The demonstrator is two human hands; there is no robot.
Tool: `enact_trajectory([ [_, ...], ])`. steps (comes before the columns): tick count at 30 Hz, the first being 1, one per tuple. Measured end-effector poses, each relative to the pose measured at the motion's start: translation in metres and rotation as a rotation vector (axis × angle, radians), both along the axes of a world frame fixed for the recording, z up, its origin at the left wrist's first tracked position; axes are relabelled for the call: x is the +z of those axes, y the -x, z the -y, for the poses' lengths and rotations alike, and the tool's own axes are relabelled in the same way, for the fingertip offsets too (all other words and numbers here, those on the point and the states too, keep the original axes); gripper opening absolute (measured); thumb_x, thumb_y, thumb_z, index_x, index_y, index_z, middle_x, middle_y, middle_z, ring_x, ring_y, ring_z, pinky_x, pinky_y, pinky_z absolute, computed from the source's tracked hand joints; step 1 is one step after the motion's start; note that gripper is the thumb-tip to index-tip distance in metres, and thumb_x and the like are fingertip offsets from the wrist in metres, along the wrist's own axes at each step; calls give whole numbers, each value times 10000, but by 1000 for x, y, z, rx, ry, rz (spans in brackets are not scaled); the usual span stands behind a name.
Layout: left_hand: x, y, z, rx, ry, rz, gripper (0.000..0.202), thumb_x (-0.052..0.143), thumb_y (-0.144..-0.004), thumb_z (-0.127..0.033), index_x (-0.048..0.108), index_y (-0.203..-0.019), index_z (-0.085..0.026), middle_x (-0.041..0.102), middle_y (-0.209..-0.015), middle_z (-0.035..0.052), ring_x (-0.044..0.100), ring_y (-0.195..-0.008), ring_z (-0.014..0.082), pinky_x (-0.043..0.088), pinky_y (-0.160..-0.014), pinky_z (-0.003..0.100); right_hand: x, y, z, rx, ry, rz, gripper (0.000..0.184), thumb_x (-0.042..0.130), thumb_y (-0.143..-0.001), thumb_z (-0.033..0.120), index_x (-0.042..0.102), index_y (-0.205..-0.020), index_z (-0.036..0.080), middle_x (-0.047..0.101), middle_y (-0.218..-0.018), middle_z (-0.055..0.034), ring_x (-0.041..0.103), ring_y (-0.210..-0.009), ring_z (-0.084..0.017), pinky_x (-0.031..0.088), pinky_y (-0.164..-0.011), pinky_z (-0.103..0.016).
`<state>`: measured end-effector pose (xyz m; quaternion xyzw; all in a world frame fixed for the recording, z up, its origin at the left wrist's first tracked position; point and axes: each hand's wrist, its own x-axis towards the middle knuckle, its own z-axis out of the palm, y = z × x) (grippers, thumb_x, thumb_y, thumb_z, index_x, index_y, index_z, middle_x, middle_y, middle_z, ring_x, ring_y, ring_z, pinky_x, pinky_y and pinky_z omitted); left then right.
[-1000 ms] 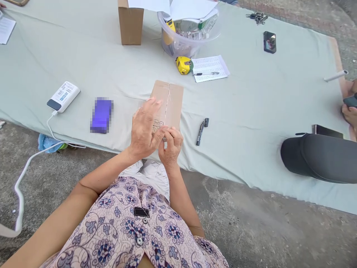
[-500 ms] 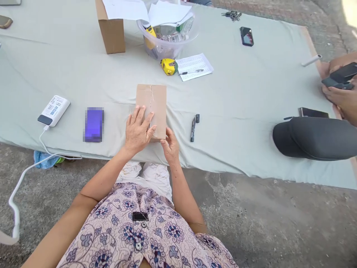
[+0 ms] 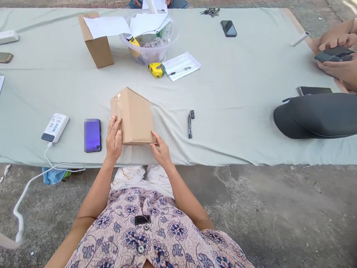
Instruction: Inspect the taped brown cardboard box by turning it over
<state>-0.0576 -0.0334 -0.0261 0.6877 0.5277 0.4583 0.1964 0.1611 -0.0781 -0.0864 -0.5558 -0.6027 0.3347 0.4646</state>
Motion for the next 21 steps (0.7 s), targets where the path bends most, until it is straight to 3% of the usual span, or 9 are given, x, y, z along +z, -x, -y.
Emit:
enact_trajectory([
  [4,-5,-3,2,-44,85,128,569,378,-1027,-542,497,-1502,-251,421,-1635,82,352,-1549,222,257,-1308,411,23,-6,4,-75,-143,75,459,507,-967,318,556,-1413,223,692,-1261,-123,642,-1100,-204,609,-816,-318],
  [9,-16,-28,-11,-97,253,258,632,456,-982,-609,517,-1482,-227,500,-1579,99,433,-1503,241,323,-1278,410,39,-30,7,-219,-265,218,392,534,-968,309,601,-1349,244,652,-1140,-110,601,-1031,-209,589,-820,-350],
  [12,-25,-42,-17,-77,375,305,652,475,-961,-640,572,-1423,-191,579,-1505,121,516,-1439,264,361,-1252,449,33,-38,8,-226,-217,303,370,526,-966,297,615,-1324,260,647,-1098,-96,593,-977,-207,575,-864,-389],
  [16,-32,-45,-10,-82,477,402,696,401,-967,-683,565,-1409,-171,600,-1472,157,590,-1361,276,464,-1168,462,17,-41,10,-193,-164,273,378,514,-964,289,602,-1329,255,641,-1190,-109,587,-1061,-219,566,-888,-398],
  [19,-27,-40,-1,-45,500,383,716,343,-977,-692,460,-1498,-216,535,-1531,170,606,-1344,279,502,-1125,470,11,-41,10,-187,-159,244,384,533,-963,327,594,-1335,252,633,-1218,-113,577,-1096,-221,563,-888,-392],
  [21,-22,-38,3,-47,405,275,725,387,-968,-688,363,-1559,-268,422,-1621,146,497,-1454,281,421,-1200,483,10,-42,9,-177,-155,233,397,556,-960,379,590,-1335,253,629,-1228,-113,572,-1096,-221,567,-867,-381],
])
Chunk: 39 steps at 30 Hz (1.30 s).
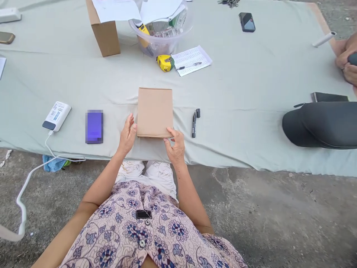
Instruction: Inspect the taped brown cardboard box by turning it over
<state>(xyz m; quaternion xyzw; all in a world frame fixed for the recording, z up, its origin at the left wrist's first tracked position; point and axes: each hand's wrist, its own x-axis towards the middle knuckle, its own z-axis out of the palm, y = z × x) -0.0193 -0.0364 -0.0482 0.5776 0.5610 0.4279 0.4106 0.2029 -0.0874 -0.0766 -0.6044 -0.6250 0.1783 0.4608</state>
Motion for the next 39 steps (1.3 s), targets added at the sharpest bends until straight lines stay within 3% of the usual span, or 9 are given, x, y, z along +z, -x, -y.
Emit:
enact_trajectory([
  [3,4,-5,1,-89,-166,-147,786,471,-948,-669,278,-1599,-274,295,-1689,131,287,-1575,284,288,-1278,496,1,-2,-2,23,1,-12,419,561,-964,454,595,-1330,252,630,-1222,-111,576,-1074,-215,574,-837,-364],
  [5,1,-12,1,-123,-201,-200,732,447,-970,-641,333,-1580,-253,285,-1692,135,237,-1593,274,244,-1295,490,2,-4,-3,39,-9,-24,402,506,-993,463,607,-1320,252,635,-1195,-107,588,-1060,-205,577,-826,-353],
  [11,-12,-21,5,-62,-237,-192,611,349,-1029,-549,449,-1523,-204,314,-1678,148,250,-1590,246,214,-1309,468,6,-3,2,27,-18,-18,388,416,-1032,428,645,-1288,249,650,-1080,-92,627,-995,-192,583,-849,-363],
  [15,-15,-10,10,-96,-239,-138,577,378,-1028,-524,462,-1518,-231,326,-1678,117,248,-1590,242,214,-1311,469,6,-4,9,43,16,-155,570,552,-962,491,479,-1468,240,673,-1038,-79,648,-929,-192,601,-769,-345],
  [21,-21,5,12,-126,-230,-73,589,410,-1008,-556,490,-1501,-242,362,-1662,111,272,-1581,256,226,-1307,496,19,-20,7,249,248,-284,892,729,-802,617,401,-1534,227,654,-984,-42,652,-899,-181,608,-814,-364],
  [25,-21,13,10,-118,-201,-27,603,425,-995,-583,518,-1484,-242,446,-1616,99,319,-1563,252,254,-1306,469,32,-28,-2,350,307,-321,850,732,-779,659,493,-1471,227,674,-942,-33,670,-874,-174,597,-859,-378],
  [29,-17,28,5,-126,-145,1,624,455,-972,-619,550,-1463,-245,505,-1576,86,407,-1520,247,294,-1297,436,44,-27,-19,250,209,-200,683,683,-815,672,602,-1348,252,701,-1150,-98,680,-1065,-231,589,-894,-410],
  [34,-12,43,5,-178,-94,-13,654,466,-952,-654,586,-1432,-226,530,-1554,93,438,-1500,256,302,-1294,437,62,-25,-54,50,-69,-36,796,597,-857,709,415,-1498,273,517,-1508,-154,504,-1398,-299,526,-1055,-512],
  [39,-14,43,11,-148,-92,-22,671,454,-948,-672,598,-1416,-214,554,-1531,112,484,-1466,255,342,-1273,437,76,-18,-76,75,-124,-2,649,459,-933,706,516,-1375,235,614,-1366,-127,571,-1285,-250,477,-1112,-464],
])
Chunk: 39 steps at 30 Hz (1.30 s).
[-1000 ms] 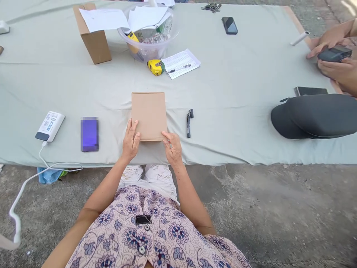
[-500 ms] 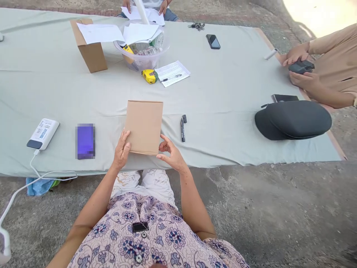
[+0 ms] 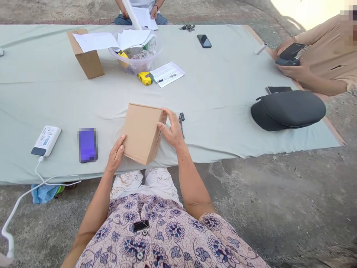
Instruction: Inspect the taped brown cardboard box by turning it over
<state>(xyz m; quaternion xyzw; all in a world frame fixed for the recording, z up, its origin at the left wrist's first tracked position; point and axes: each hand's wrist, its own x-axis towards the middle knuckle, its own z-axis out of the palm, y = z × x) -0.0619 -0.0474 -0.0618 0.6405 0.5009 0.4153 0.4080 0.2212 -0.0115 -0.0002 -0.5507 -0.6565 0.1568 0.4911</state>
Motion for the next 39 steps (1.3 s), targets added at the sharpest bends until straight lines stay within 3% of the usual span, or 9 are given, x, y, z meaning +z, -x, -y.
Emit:
enact_trajectory([
  [4,9,-4,4,93,-41,-76,621,410,-982,-635,606,-1408,-226,574,-1511,102,493,-1452,237,333,-1273,437,10,11,5,-97,43,-80,643,488,-885,759,586,-1226,223,667,-1176,-108,613,-1100,-242,514,-1004,-438],
  [9,38,-2,11,193,13,-300,676,358,-981,-661,621,-1400,-202,509,-1557,144,431,-1497,272,286,-1288,472,14,23,16,-163,158,-75,652,554,-817,795,630,-1135,232,679,-1153,-107,604,-1072,-266,486,-996,-462],
  [12,54,4,15,99,123,-394,844,438,-901,-755,529,-1483,-150,367,-1644,190,288,-1569,334,189,-1304,540,7,32,17,-174,245,-100,646,567,-811,789,643,-1130,233,690,-1145,-104,608,-1063,-270,490,-978,-459],
  [17,69,15,20,-46,304,-475,1178,673,-693,-813,332,-1592,-133,190,-1697,223,108,-1604,397,123,-1286,619,3,45,14,-182,241,-114,631,567,-826,772,650,-1171,250,696,-1137,-90,606,-1063,-262,491,-975,-442],
  [24,87,12,32,-188,295,-408,1051,683,-771,-711,253,-1622,-267,145,-1730,126,63,-1614,370,108,-1291,612,14,55,7,-127,273,-53,583,580,-858,723,672,-1216,272,705,-1125,-82,612,-1081,-267,478,-986,-436],
  [28,89,11,30,-202,291,-386,929,672,-822,-632,310,-1603,-283,197,-1724,94,67,-1620,337,82,-1305,572,9,50,3,-89,285,-154,523,509,-914,693,712,-1104,250,718,-1075,-59,614,-1038,-239,458,-980,-401],
  [33,81,21,21,-188,274,-232,874,676,-805,-632,404,-1560,-287,262,-1706,74,144,-1608,347,93,-1314,538,-13,39,0,-7,390,-574,608,423,-899,751,692,-844,208,687,-859,-16,607,-903,-190,484,-874,-329],
  [35,77,26,18,-148,286,-154,848,690,-784,-632,467,-1523,-281,312,-1687,72,181,-1598,362,117,-1311,547,-20,39,1,13,424,-751,578,504,-852,754,695,-901,210,699,-925,-16,613,-940,-184,503,-876,-314],
  [39,72,25,15,-92,330,84,824,729,-731,-626,565,-1445,-247,488,-1581,97,330,-1538,382,306,-1256,527,-28,46,8,62,545,-958,613,608,-814,699,609,-1266,284,686,-1237,-26,618,-1134,-197,552,-936,-351],
])
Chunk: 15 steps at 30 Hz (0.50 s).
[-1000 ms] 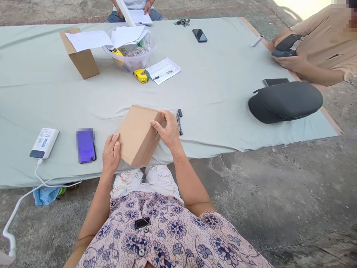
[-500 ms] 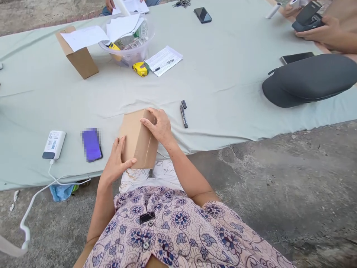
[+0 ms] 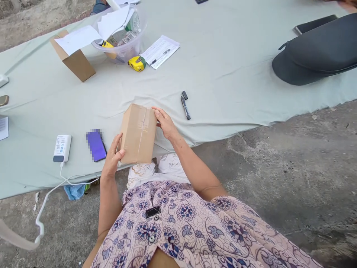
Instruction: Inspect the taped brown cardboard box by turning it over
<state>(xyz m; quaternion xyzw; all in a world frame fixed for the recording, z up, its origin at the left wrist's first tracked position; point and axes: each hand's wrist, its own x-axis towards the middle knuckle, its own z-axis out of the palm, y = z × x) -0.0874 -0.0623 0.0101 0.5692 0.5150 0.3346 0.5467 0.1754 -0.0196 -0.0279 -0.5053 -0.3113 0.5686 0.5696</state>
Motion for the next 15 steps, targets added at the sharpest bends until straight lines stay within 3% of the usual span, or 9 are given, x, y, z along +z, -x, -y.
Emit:
enact_trajectory([
  [5,-11,-17,1,163,130,320,758,730,-683,-665,678,-1285,-207,670,-1378,104,559,-1358,365,534,-1059,435,-2,11,14,149,24,-54,880,659,-813,665,322,-1551,326,565,-1493,-88,527,-1384,-258,502,-1114,-510],
  [8,-17,-29,-2,314,173,407,735,730,-659,-679,707,-1216,-199,704,-1320,102,604,-1304,346,575,-973,394,-2,16,23,206,2,-27,1079,732,-736,690,224,-1603,298,426,-1614,-138,446,-1475,-292,398,-1213,-549],
  [10,-18,-36,-6,342,166,433,752,713,-672,-681,688,-1250,-200,689,-1351,105,597,-1317,347,580,-954,389,0,17,30,240,-30,6,1163,754,-701,706,189,-1618,267,358,-1654,-160,412,-1507,-307,347,-1251,-546],
  [15,-12,-52,-18,321,159,459,730,596,-755,-702,645,-1302,-221,651,-1417,94,591,-1331,340,588,-937,399,10,12,42,317,-143,193,1121,719,-750,693,161,-1628,275,291,-1689,-152,307,-1569,-332,485,-1155,-545],
])
